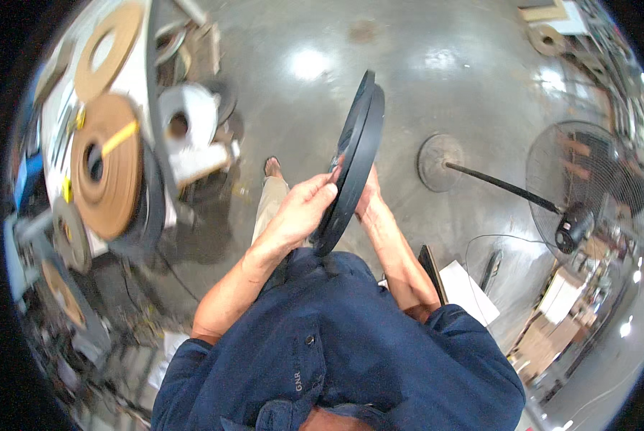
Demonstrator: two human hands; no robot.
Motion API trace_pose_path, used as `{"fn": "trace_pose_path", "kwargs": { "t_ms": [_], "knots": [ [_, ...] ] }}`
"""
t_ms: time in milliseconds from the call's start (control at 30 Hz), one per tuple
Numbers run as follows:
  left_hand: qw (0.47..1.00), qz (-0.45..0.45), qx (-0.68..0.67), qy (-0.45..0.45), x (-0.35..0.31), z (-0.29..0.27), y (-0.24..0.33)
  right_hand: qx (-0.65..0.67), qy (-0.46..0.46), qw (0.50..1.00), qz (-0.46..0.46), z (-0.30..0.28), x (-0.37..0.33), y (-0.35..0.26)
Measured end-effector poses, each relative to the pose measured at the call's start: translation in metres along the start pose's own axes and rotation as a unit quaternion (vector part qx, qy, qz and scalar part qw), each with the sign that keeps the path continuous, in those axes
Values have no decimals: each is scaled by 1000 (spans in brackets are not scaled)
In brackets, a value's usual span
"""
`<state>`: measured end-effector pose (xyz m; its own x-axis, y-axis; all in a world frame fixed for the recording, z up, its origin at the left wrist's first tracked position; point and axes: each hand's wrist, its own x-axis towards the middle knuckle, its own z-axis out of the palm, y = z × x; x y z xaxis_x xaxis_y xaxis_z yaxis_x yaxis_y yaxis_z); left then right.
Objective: The person applies a black edging strip to the circular cutout of a wooden panel by hand, smoothing it down along the inner edge. The person then picks up a larger coil of edging material and continues the application process with another worker.
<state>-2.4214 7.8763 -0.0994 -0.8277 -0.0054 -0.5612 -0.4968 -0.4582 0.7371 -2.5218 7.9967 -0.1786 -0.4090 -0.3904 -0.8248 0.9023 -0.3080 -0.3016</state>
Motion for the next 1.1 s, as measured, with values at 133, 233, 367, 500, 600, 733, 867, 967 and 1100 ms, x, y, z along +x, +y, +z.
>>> {"fn": "trace_pose_path", "kwargs": {
  "t_ms": [133,233,367,500,600,733,867,967,1100],
  "knots": [
    [976,19,215,-28,75,29,50,29,-3,995,-100,-10,30,-67],
    [950,177,259,-3,145,59,79,33,30,988,-146,-10,58,-127],
    [884,261,379,-76,221,116,140,108,28,973,-200,-9,71,-212],
    [784,311,509,-173,297,176,194,278,-36,944,-173,-14,82,-318],
    [709,407,543,-193,354,207,235,311,-85,925,-200,-18,116,-382],
    [659,446,565,-219,440,266,277,309,-5,895,-321,-21,131,-475],
    [607,486,587,-224,526,347,328,324,-23,877,-354,-39,142,-592],
    [594,488,594,-237,585,418,365,327,-51,860,-388,-66,147,-682],
    [593,522,563,-243,659,506,397,354,-34,839,-411,-101,145,-792]
  ]
}}
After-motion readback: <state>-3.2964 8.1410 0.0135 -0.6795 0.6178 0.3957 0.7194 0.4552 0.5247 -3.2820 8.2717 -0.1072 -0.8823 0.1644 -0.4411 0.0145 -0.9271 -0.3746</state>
